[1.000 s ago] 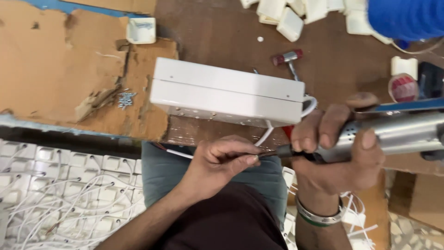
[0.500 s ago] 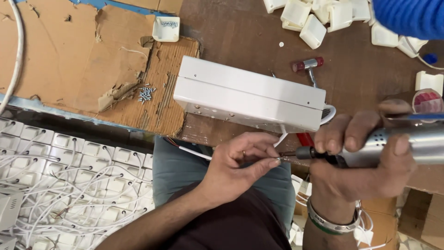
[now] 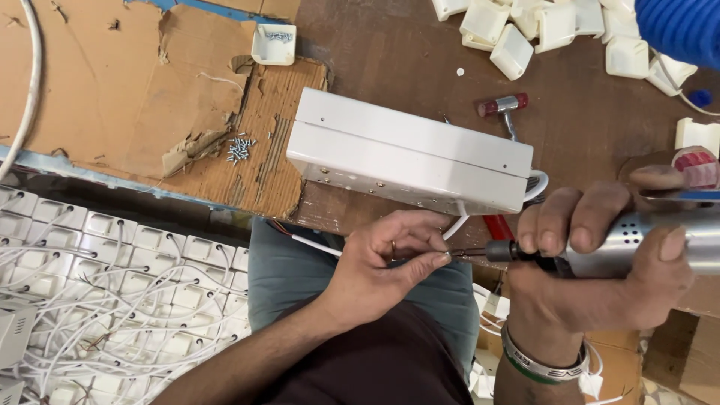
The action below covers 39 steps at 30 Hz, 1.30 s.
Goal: The person assembles a white plastic enclosure at a workbench. They position the two housing halves, drive screws with a pneumatic screwdriver, tap parts with a hammer, thread a white cable through the case opening, and fit a small white cover piece onto the cable exit.
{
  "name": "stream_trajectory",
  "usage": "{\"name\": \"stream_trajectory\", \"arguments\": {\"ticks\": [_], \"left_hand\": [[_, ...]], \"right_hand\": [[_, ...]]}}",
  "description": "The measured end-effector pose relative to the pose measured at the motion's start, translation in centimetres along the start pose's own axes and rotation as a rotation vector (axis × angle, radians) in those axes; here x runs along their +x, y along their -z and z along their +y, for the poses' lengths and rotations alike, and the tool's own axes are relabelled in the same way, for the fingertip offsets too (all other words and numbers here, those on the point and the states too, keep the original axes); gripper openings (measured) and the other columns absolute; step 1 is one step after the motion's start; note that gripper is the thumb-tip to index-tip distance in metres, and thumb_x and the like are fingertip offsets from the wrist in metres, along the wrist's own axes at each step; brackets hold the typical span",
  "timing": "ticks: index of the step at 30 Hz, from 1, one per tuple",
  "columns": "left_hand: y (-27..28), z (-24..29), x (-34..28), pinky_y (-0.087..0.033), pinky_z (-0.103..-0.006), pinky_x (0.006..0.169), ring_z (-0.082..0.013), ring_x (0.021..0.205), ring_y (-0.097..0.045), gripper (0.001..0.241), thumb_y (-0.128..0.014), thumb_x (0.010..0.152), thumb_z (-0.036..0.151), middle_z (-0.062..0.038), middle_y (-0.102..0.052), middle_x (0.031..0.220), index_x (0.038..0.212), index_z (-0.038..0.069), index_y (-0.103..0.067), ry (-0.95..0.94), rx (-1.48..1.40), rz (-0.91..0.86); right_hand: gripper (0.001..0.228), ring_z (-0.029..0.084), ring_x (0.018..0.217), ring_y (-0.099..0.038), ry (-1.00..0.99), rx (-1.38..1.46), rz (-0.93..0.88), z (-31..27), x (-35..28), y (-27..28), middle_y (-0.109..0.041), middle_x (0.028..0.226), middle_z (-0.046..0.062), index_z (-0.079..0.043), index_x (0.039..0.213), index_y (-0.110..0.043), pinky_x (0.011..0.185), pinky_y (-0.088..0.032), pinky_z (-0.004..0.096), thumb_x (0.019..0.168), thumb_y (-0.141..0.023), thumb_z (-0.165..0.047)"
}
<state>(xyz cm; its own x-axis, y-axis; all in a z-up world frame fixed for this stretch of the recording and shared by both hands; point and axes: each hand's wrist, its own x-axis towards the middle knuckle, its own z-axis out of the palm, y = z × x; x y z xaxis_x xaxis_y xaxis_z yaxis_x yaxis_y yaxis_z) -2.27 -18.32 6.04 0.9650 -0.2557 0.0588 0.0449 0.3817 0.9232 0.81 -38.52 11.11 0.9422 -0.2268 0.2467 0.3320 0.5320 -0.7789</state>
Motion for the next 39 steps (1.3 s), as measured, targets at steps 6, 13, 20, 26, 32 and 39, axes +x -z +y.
{"name": "stream_trajectory", "arguments": {"ticks": [6,13,20,26,32,39], "left_hand": [[0.1,0.4,0.1,-0.058,-0.0247,0.092,-0.0087,0.102,-0.069,0.042,-0.071,0.098,-0.003,-0.005,-0.071,0.107,0.138,0.0,-0.058,0.055,-0.018,-0.001],[-1.1,2.2,1.7,-0.064,-0.0304,0.093,-0.019,0.101,-0.076,0.051,-0.075,0.096,-0.001,-0.01,-0.074,0.107,0.142,0.005,-0.054,-0.291,0.448,-0.026],[-2.9,2.7,7.4,-0.057,-0.0436,0.084,-0.0309,0.087,-0.071,0.07,-0.071,0.097,0.006,-0.01,-0.072,0.099,0.155,0.005,-0.031,-0.511,0.829,-0.027],[-3.0,2.3,10.2,-0.052,-0.0463,0.096,-0.0336,0.098,-0.068,0.082,-0.071,0.087,0.002,-0.012,-0.068,0.105,0.156,0.002,-0.026,-0.56,0.951,0.031],[-3.1,2.4,10.2,-0.05,-0.0451,0.09,-0.0329,0.103,-0.068,0.086,-0.072,0.085,0.006,-0.01,-0.068,0.105,0.156,0.0,-0.025,-0.513,0.942,0.03],[-3.1,2.5,10.5,-0.051,-0.0451,0.092,-0.0323,0.103,-0.068,0.085,-0.073,0.085,0.006,-0.01,-0.068,0.107,0.155,0.0,-0.026,-0.489,0.97,0.048]], "right_hand": [[0.044,0.016,0.056,-0.046,0.006,-0.055,-0.074,-0.3,-0.2,0.9,-0.046,0.073,0.003,-0.007,0.132,-0.049,0.057,-0.043,0.035,0.107,-0.063,-0.041],[0.043,0.018,0.058,-0.047,-0.011,-0.064,-0.202,-1.5,1.1,0.5,-0.047,0.073,0.004,-0.008,0.133,-0.049,0.058,-0.042,0.035,0.105,-0.064,-0.037],[0.049,0.019,0.049,-0.049,0.29,-0.421,-0.307,-1.5,8.7,0.7,-0.049,0.071,0.005,-0.005,0.129,-0.048,0.048,-0.048,0.035,0.099,-0.061,-0.041],[0.044,0.019,0.049,-0.05,0.304,-0.438,-0.271,0.1,9.8,-1.7,-0.049,0.066,0.009,0.004,0.133,-0.048,0.052,-0.049,0.035,0.103,-0.066,-0.024],[0.044,0.021,0.056,-0.048,0.2,-0.293,-0.282,0.5,9.8,-1.5,-0.049,0.072,0.013,0.009,0.134,-0.046,0.056,-0.049,0.037,0.11,-0.068,-0.02],[0.042,0.02,0.053,-0.049,0.216,-0.292,-0.311,1.3,10.3,-1.1,-0.049,0.072,0.013,0.007,0.131,-0.047,0.052,-0.05,0.036,0.105,-0.066,-0.021]]}}
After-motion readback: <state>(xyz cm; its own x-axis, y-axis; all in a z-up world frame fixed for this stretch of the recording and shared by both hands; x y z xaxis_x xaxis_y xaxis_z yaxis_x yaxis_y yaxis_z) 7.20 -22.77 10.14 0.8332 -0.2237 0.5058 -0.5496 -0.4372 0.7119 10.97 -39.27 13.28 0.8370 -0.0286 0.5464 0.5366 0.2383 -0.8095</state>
